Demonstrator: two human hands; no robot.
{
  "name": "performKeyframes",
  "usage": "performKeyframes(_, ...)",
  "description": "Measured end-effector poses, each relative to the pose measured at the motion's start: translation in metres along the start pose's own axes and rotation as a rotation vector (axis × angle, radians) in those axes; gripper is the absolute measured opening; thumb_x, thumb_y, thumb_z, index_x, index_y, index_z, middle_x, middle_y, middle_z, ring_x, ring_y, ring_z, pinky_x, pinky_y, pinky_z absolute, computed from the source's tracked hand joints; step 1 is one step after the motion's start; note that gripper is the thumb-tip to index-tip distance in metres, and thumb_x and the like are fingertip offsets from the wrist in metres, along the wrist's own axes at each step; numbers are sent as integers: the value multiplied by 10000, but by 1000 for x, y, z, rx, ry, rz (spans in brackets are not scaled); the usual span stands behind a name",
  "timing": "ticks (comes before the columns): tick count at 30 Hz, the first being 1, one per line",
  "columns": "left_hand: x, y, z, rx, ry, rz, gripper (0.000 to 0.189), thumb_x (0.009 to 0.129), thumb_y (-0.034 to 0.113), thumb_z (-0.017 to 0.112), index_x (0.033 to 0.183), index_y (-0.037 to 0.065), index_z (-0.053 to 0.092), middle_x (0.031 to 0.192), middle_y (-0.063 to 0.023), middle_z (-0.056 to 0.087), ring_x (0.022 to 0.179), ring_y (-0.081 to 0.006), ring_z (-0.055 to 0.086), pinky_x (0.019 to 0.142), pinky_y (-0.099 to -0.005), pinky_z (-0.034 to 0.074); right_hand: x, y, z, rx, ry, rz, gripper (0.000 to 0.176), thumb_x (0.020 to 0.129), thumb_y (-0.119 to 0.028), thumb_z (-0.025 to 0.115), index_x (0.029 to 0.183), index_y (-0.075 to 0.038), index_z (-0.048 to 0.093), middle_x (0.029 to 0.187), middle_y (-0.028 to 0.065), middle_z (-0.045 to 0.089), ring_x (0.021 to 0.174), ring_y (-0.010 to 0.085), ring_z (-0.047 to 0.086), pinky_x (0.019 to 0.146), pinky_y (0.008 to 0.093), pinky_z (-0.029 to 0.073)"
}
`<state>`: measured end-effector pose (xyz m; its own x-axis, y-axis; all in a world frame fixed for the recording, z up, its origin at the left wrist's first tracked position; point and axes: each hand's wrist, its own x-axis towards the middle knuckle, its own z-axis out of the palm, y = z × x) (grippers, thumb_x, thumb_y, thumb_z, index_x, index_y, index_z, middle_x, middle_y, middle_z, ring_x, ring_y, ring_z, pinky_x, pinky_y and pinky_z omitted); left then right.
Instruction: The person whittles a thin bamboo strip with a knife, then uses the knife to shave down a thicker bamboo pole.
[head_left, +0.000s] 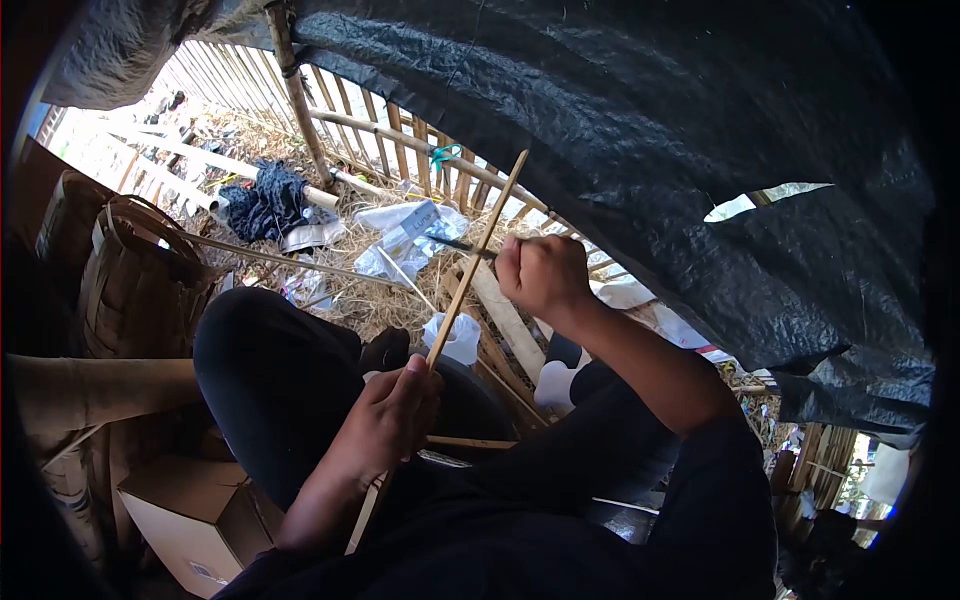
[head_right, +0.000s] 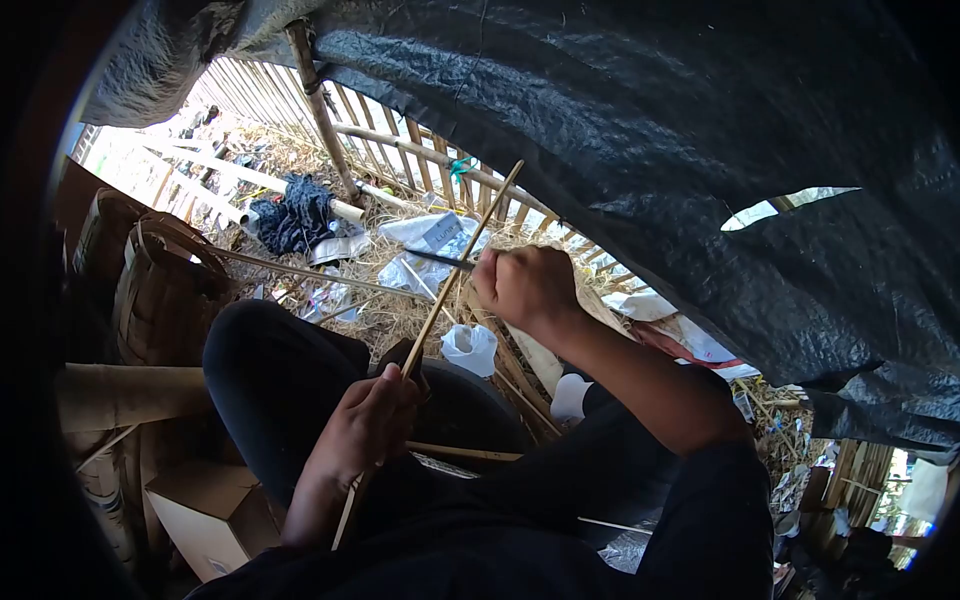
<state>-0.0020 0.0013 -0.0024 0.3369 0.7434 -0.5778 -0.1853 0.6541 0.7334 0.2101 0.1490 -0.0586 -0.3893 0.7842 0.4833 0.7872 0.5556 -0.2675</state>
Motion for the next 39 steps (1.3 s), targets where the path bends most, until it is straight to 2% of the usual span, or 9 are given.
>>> performKeyframes(14,-3,-3,1,-154,-29,-47,441,1034,472,354,744,143,404,553,60,316,418,-55,295,391,-216,260,20,42,15,27,11,158,428,883,-165,522,475,-44,565,515,211,549,478,404,576,496,487,474)
performKeyframes(17,-4,1,0,-171,-26,-68,437,1035,466,355,745,143,405,555,59,320,418,-57,298,388,-217,254,20,35,13,-22,46,43,430,882,-170,520,476,-36,563,526,212,554,495,408,585,496,495,475)
performKeyframes(20,-7,-2,-2,-198,-21,-67,417,1027,457,391,818,112,497,574,70,317,430,-37,272,384,-207,241,21,45,19,-31,59,63,438,886,-181,516,478,-27,558,528,218,553,515,415,586,525,505,479)
performKeyframes(23,-6,-2,0,-163,-19,-65,434,1038,455,354,744,140,405,545,60,314,407,-59,292,384,-221,253,26,63,28,-79,65,177,450,893,-186,505,477,-23,551,529,222,550,534,417,589,543,514,476)
performKeyframes(29,-12,-1,-1,-186,-59,-57,435,1038,456,350,746,141,412,547,59,320,405,-57,290,384,-220,260,24,67,16,-22,64,-5,468,899,-233,483,496,-17,584,526,225,567,513,414,596,515,509,492)
performKeyframes(31,-8,-2,0,-114,2,-84,439,1036,465,347,745,143,410,550,60,323,406,-55,289,385,-219,260,35,86,23,-135,93,227,473,903,-232,481,489,-25,579,533,226,570,523,413,602,525,504,499)
performKeyframes(34,-8,-1,-1,-146,-47,-76,445,1035,473,343,743,144,407,551,61,319,408,-55,292,383,-219,259,37,81,17,-220,97,221,481,907,-245,475,495,-25,586,549,229,580,530,418,604,536,508,503)
performKeyframes(37,-11,-3,-4,-192,-84,-68,450,1033,483,341,742,147,406,554,59,321,407,-57,294,378,-218,258,32,73,11,-33,33,-6,488,915,-263,457,513,-28,604,567,229,594,535,424,607,543,513,508)
performKeyframes(39,-8,-5,-2,-171,-69,-75,455,1034,485,334,743,143,406,550,56,317,402,-60,296,375,-218,259,40,90,13,-262,113,178,496,916,-284,444,523,-35,618,573,217,606,529,428,605,554,511,517)
